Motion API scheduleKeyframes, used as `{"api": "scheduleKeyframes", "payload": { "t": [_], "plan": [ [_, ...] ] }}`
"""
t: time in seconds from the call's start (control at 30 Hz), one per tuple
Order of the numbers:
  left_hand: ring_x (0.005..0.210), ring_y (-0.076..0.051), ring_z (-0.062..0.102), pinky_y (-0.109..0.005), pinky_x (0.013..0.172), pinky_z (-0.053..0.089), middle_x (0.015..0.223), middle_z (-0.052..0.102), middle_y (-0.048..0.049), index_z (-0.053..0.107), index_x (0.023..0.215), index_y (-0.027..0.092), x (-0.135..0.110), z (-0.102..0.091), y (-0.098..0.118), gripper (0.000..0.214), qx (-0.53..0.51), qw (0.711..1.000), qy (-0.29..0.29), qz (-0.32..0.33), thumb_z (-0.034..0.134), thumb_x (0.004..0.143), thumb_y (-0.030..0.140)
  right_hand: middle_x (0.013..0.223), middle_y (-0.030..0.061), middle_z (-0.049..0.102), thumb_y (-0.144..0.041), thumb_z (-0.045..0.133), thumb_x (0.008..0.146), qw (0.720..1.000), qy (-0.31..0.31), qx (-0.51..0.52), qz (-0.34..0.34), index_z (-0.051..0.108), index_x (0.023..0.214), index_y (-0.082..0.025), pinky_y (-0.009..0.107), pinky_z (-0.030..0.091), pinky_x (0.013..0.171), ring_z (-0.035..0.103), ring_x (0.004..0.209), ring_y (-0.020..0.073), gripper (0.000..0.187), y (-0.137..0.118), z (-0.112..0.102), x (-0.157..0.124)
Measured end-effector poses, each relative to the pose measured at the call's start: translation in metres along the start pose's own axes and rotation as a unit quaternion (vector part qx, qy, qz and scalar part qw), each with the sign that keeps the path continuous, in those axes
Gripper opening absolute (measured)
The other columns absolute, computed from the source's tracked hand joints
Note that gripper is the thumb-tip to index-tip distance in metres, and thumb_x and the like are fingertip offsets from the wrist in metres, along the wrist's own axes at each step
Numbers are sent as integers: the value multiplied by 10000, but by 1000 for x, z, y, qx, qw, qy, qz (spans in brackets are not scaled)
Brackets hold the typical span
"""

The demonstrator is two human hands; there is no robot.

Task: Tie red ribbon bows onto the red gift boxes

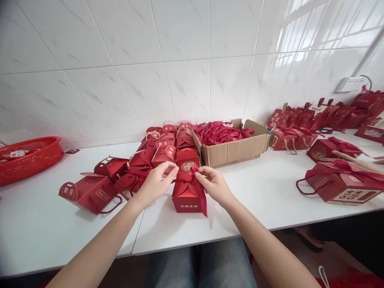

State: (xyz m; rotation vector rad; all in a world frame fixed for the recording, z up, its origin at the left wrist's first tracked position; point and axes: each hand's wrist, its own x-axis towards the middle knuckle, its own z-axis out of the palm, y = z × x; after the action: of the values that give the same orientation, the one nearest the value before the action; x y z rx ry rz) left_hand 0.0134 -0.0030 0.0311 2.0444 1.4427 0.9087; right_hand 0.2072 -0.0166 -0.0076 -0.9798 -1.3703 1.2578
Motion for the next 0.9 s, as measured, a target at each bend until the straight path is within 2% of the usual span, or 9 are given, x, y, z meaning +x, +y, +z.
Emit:
{"api": "scheduleKeyframes", "payload": {
  "t": [0.07,0.13,0.23,0.33,0.53,0.63,0.73,0.8,0.9],
  "plan": [
    [822,-219,638,-303,675,458,965,681,-71,575,962,211,-1,-3,-4,352,73,996,-19,-47,434,886,524,795,26,669,-544,622,790,1000,-19,6,1,605,906,-181,218,364,443,514,534,93,381,-4,-1,0],
    [749,-239,631,-303,593,402,908,691,-71,581,949,220,-1,-4,-3,389,156,984,-44,-79,433,861,568,814,31,684,-541,618,801,999,-38,21,-11,589,914,-196,229,436,516,584,619,118,364,-8,-2,1],
    [614,-227,576,-290,525,304,688,653,-52,589,720,216,-1,-4,2,436,227,965,-93,-88,402,857,585,838,36,693,-536,609,816,998,-60,22,-28,577,896,-207,273,506,695,640,765,151,340,-9,-4,1],
    [527,-175,485,-275,500,260,564,556,-16,486,567,206,0,-5,3,460,205,970,-110,-75,406,864,548,839,40,689,-550,610,811,998,-61,-1,-24,572,890,-205,289,508,728,644,786,159,355,-4,-7,1],
    [498,-132,366,-254,496,240,531,452,21,381,572,199,-2,5,-12,413,142,988,-56,-37,432,875,475,788,47,679,-533,629,796,998,-57,-8,-9,569,848,-182,300,501,742,628,757,157,359,5,-12,-1],
    [489,-125,366,-252,494,246,528,443,28,372,581,199,-5,12,-15,410,113,992,-39,-25,402,893,463,755,57,685,-475,587,818,999,-16,-42,-1,571,833,-172,288,491,695,632,718,164,304,3,-6,-1],
    [502,-124,395,-249,507,289,543,452,32,430,604,200,-6,6,-10,395,88,996,-29,-9,430,876,487,686,48,680,-369,562,806,986,40,-161,-15,603,797,-172,269,448,611,609,632,165,202,-1,4,1],
    [529,-126,434,-245,525,332,579,498,29,510,654,200,-3,-7,-2,333,58,997,-56,21,516,834,480,642,36,668,-306,557,784,963,66,-260,-42,638,746,-178,262,403,569,562,573,154,156,-4,10,3],
    [588,-141,517,-247,554,390,693,617,5,633,785,209,7,-29,17,174,47,979,-168,102,578,806,373,598,19,649,-237,533,774,932,49,-349,-84,653,673,-191,253,347,531,494,522,136,163,-11,15,5]
  ]
}}
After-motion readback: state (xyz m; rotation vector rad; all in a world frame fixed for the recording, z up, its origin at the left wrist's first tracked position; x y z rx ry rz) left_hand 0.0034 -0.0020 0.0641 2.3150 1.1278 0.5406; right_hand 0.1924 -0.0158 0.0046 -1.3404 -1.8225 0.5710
